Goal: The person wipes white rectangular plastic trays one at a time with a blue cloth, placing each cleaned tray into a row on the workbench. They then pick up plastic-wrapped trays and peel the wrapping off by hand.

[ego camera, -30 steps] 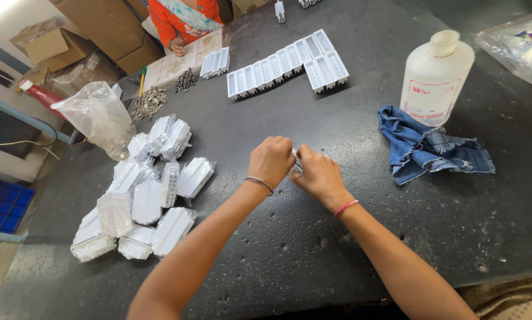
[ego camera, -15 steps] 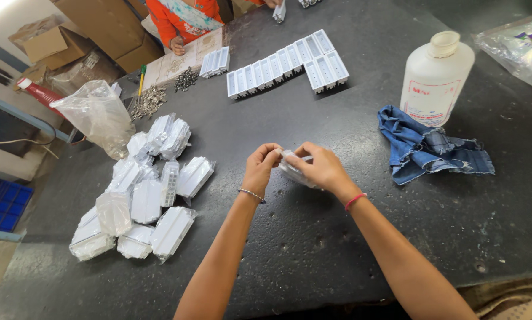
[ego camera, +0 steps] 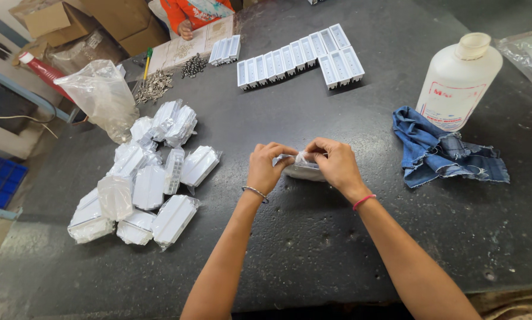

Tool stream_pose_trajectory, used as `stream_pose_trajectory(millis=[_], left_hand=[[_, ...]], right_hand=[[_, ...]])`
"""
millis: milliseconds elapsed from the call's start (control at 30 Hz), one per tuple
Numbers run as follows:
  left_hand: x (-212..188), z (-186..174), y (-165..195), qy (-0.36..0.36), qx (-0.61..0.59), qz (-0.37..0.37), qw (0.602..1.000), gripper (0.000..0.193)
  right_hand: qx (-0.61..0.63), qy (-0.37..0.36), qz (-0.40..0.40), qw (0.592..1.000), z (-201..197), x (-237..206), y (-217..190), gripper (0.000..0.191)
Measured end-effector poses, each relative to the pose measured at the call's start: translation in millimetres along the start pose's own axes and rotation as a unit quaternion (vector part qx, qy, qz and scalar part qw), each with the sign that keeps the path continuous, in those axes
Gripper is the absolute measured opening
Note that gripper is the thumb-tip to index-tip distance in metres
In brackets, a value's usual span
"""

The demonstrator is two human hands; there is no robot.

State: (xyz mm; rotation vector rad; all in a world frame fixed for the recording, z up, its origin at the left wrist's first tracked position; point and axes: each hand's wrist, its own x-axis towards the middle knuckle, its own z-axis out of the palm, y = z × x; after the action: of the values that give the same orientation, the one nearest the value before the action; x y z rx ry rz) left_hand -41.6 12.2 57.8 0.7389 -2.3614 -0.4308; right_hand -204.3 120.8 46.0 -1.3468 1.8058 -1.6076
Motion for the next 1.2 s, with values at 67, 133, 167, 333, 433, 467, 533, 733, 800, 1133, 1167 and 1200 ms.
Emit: stream_pose_trajectory(millis=[67,133,167,333,433,467,533,733,800,1133,1167,1200], left_hand=[[-1,3,2,0.024,0.03,0.003,0.999,0.011],[-4,8,4,0.049,0.045,-0.003,0.998,0.007],[-6,11,5,0.064,0.056,0.005,0.996,0.006],[-10,18,11,0.113,0.107,0.011,0.988,0.006],[-11,18,14,0.15,0.113,0.039,0.981,0.007],[-11,18,14,0.151,0.116,0.035,0.981,0.006],[-11,18,14,0.15,0.122,0.025,0.981,0.005],[-6,19,7,0.152,0.133,0.023,0.979,0.005],[-4,20,5,0.151,0.142,0.023,0.978,0.006],[-2,22,1,0.169,0.164,0.034,0.971,0.006],[-3,22,0,0.165,0.16,0.028,0.973,0.006],[-3,21,-1,0.161,0.157,0.022,0.974,0.006]], right_hand=[[-0.015,0.003,-0.016,1.0,1,-2,-3,0.012],[-0.08,0.02,-0.043,0.996,2,-3,-7,0.01],[-0.112,0.029,-0.057,0.992,3,-4,-9,0.009],[-0.143,0.03,-0.052,0.988,2,-6,-16,0.006],[-0.158,0.03,-0.048,0.986,0,-5,-17,0.006],[-0.163,0.03,-0.046,0.985,-1,-5,-17,0.006],[-0.16,0.031,-0.058,0.985,-1,-5,-16,0.008],[-0.172,0.028,-0.069,0.982,0,-6,-16,0.009],[-0.174,0.029,-0.075,0.981,0,-5,-16,0.008],[-0.188,0.043,-0.093,0.977,-4,-3,-15,0.007],[-0.186,0.044,-0.091,0.977,-4,-3,-15,0.007],[-0.182,0.042,-0.083,0.979,-5,-4,-15,0.008]])
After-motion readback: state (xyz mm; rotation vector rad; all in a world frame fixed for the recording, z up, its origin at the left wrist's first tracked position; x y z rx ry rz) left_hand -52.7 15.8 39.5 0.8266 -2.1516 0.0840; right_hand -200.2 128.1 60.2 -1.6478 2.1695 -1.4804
